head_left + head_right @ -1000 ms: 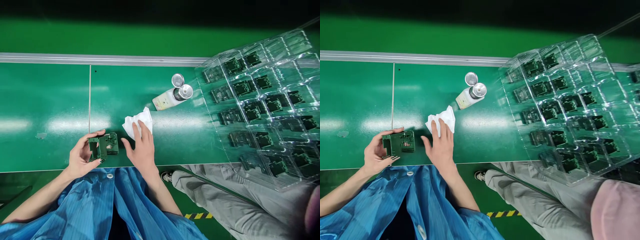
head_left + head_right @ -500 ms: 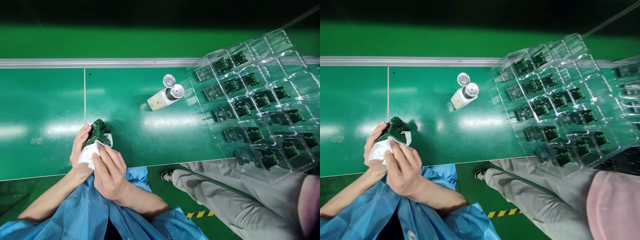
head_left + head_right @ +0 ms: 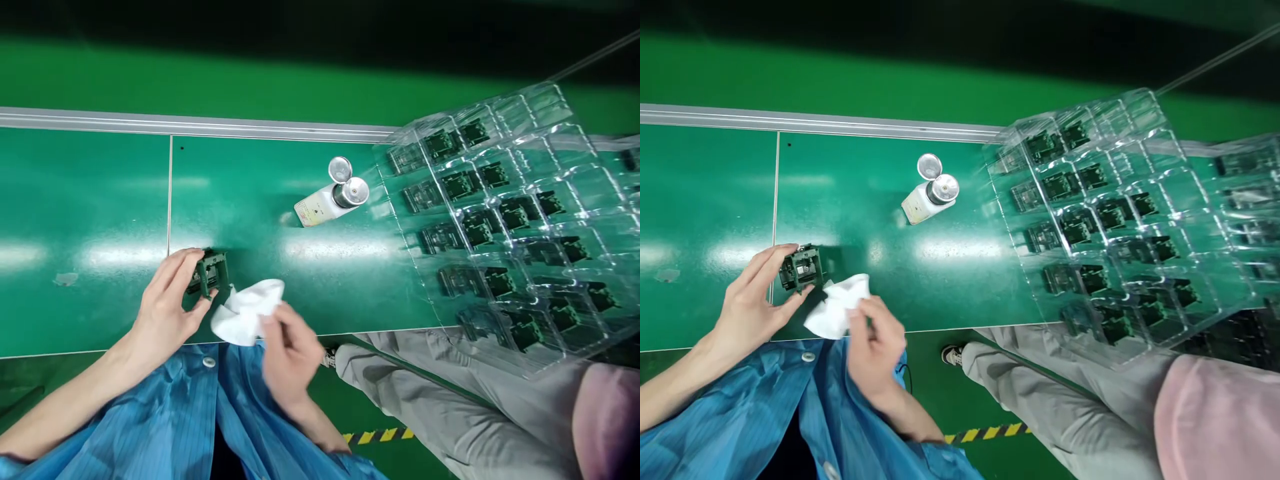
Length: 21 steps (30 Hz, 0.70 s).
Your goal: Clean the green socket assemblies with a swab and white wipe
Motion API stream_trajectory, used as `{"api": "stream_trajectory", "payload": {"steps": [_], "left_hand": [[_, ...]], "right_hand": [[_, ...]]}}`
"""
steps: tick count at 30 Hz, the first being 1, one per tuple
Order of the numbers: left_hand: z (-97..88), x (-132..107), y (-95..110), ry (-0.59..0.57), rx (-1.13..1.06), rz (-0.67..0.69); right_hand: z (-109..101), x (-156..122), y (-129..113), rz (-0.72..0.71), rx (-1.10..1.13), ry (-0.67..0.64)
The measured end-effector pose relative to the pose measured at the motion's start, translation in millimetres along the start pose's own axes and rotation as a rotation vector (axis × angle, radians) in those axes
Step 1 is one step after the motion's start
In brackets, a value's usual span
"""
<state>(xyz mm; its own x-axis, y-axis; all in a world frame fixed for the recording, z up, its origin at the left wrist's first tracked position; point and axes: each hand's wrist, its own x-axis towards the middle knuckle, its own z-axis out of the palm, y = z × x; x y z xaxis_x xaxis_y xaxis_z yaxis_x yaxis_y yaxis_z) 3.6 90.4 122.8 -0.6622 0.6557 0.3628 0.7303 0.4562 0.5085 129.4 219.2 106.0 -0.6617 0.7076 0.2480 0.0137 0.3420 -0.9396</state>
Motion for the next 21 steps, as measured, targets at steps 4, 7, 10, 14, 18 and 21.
{"api": "stream_trajectory", "payload": {"steps": [4,7,10,14,18,21], "left_hand": [[-9.0,6,-9,-0.06,0.044,-0.047],[-13.9,6,-8,-0.097,0.029,-0.02],[-18.8,5,-2,-0.137,-0.016,0.038],[-22.3,1,0,-0.152,-0.012,0.098],[-25.0,-3,-6,-0.192,-0.018,0.058],[-32.4,-3,-16,-0.121,-0.011,-0.063]], "right_hand": [[-30,28,11,-0.064,-0.063,0.361],[-27,43,8,-0.414,-0.179,0.13],[-5,48,4,-0.774,-0.262,-0.329],[23,46,6,-0.942,-0.393,-0.523],[15,41,6,-0.919,-0.32,-0.595],[-12,39,12,-0.669,-0.097,-0.531]]}}
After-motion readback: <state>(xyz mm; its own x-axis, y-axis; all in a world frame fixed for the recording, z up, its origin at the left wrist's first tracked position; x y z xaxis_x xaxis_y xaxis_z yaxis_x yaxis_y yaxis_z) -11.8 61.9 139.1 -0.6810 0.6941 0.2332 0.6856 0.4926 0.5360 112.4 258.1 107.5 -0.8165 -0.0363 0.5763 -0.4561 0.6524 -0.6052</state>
